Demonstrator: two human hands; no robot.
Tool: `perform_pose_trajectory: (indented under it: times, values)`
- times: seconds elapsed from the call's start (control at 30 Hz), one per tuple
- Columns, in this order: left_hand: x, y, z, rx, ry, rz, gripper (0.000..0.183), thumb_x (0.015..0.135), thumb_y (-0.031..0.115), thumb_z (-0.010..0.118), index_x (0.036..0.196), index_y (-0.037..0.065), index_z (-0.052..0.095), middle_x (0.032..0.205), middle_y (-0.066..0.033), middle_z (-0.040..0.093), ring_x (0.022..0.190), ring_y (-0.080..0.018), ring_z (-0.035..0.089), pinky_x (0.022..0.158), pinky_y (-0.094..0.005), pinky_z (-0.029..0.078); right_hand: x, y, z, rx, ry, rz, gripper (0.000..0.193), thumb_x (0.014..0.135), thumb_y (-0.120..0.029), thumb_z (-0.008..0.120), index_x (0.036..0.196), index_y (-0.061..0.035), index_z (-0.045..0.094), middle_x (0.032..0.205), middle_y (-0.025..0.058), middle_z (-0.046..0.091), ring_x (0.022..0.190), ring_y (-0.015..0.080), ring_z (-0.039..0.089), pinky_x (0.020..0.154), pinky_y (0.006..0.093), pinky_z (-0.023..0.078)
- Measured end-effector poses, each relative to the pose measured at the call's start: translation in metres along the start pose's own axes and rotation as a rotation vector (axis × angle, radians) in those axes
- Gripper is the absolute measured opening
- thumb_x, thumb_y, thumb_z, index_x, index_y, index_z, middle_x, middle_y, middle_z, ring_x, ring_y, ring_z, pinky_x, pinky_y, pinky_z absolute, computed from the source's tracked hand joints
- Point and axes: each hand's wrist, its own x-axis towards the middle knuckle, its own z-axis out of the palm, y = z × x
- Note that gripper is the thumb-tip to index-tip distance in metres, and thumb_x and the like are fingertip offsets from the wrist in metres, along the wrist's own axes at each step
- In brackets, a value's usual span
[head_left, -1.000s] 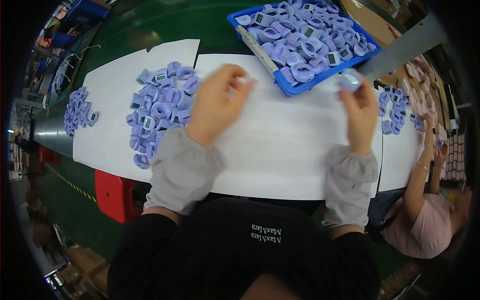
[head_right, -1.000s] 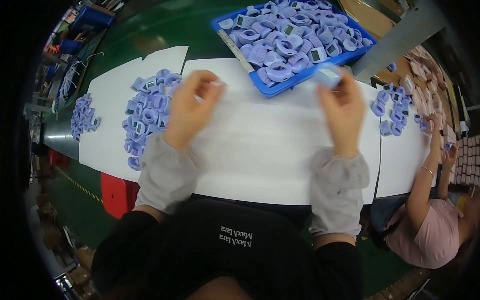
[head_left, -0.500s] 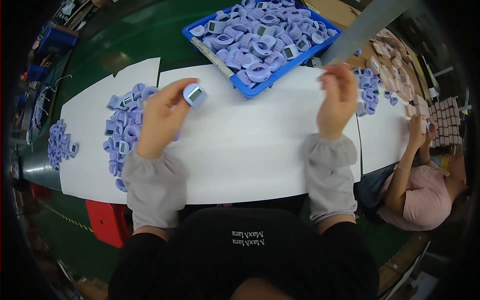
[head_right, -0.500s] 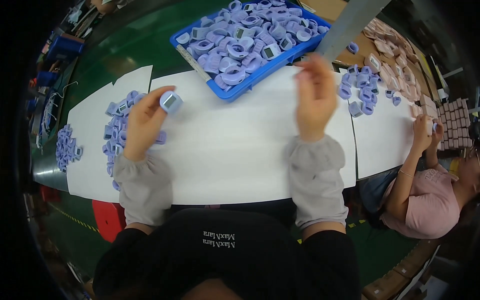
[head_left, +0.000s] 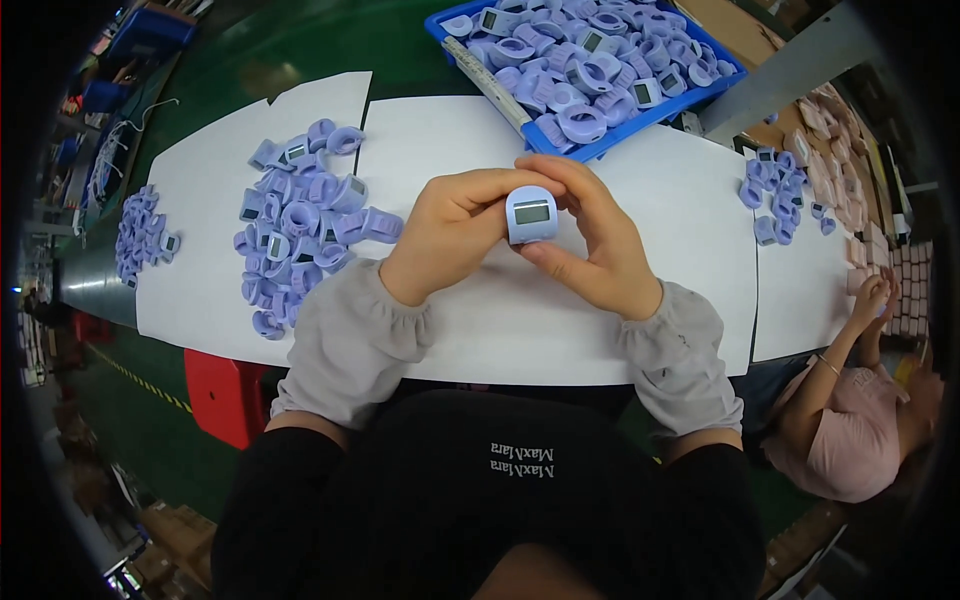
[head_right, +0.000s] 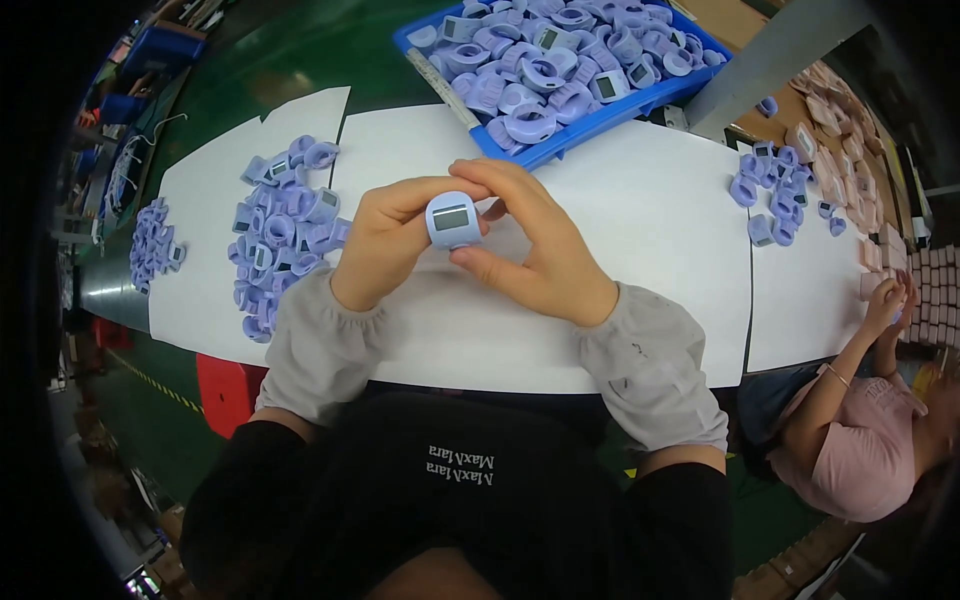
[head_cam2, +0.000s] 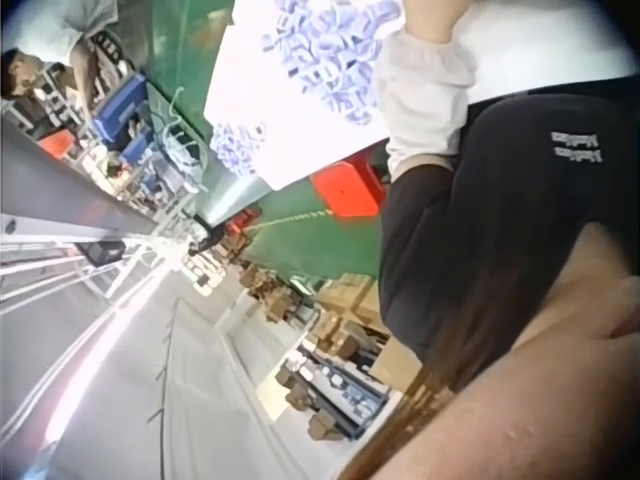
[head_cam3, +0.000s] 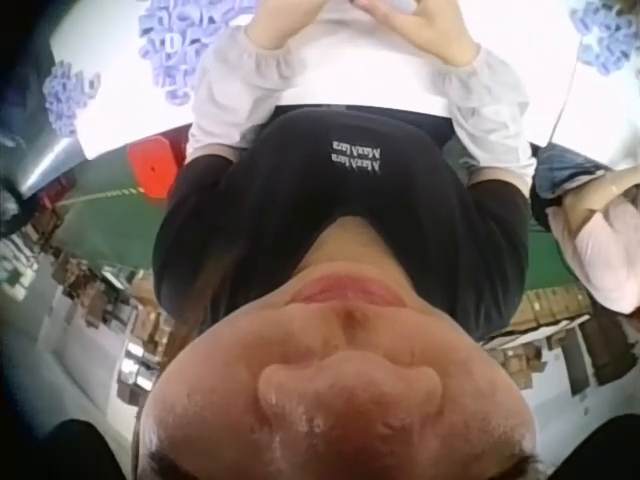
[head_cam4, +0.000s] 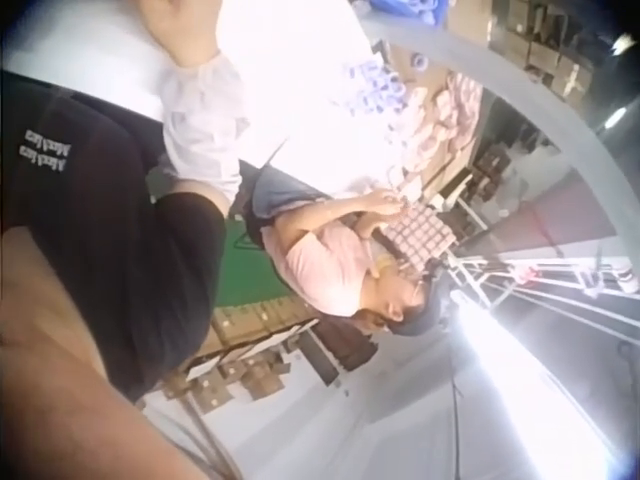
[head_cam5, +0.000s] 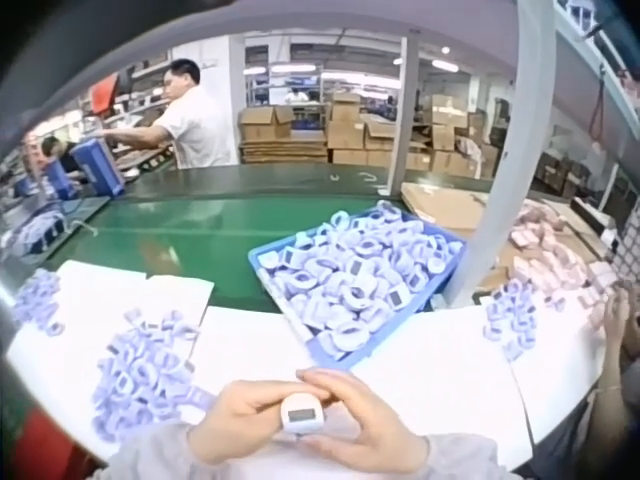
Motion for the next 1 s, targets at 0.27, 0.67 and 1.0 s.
perform_pose_trajectory:
  times: [0.27,0.67,1.0]
  values:
    - [0.000,-0.004,-0.007,-0.315,0.011,-0.254,0.007,0.092,0.007,0.050,0.097,0.002,0.049,0.113,-0.0159,0.061,0.092,-0.0193,0.064,0.079,-0.0331,0.055,0.000,-0.002,-0.008,-0.226,-0.076,-0.084,0.054,0.080,-0.004,0.069,0.129,0.0011,0.046,0.126,0.0138,0.054,0.116,0.0222,0.050,0.098,0.0363,0.040]
    - [-0.004,-0.008,0.002,-0.117,-0.122,-0.080,0.036,0.096,0.014,0.049,0.125,-0.008,0.050,0.119,-0.0165,0.059,0.107,-0.0207,0.059,0.094,-0.0336,0.047,-0.001,0.005,-0.004,-0.198,0.148,-0.145,0.053,0.081,0.003,0.064,0.130,0.0027,0.045,0.123,0.0178,0.056,0.115,0.0235,0.053,0.100,0.0359,0.039]
    - [-0.004,-0.014,-0.001,0.027,-0.173,0.004,0.035,0.098,0.014,0.047,0.125,-0.007,0.051,0.121,-0.0160,0.059,0.110,-0.0212,0.057,0.096,-0.0326,0.045,-0.003,0.003,-0.011,-0.083,0.123,-0.024,0.048,0.079,-0.007,0.066,0.125,0.0017,0.054,0.108,0.0119,0.064,0.100,0.0203,0.059,0.091,0.0330,0.044]
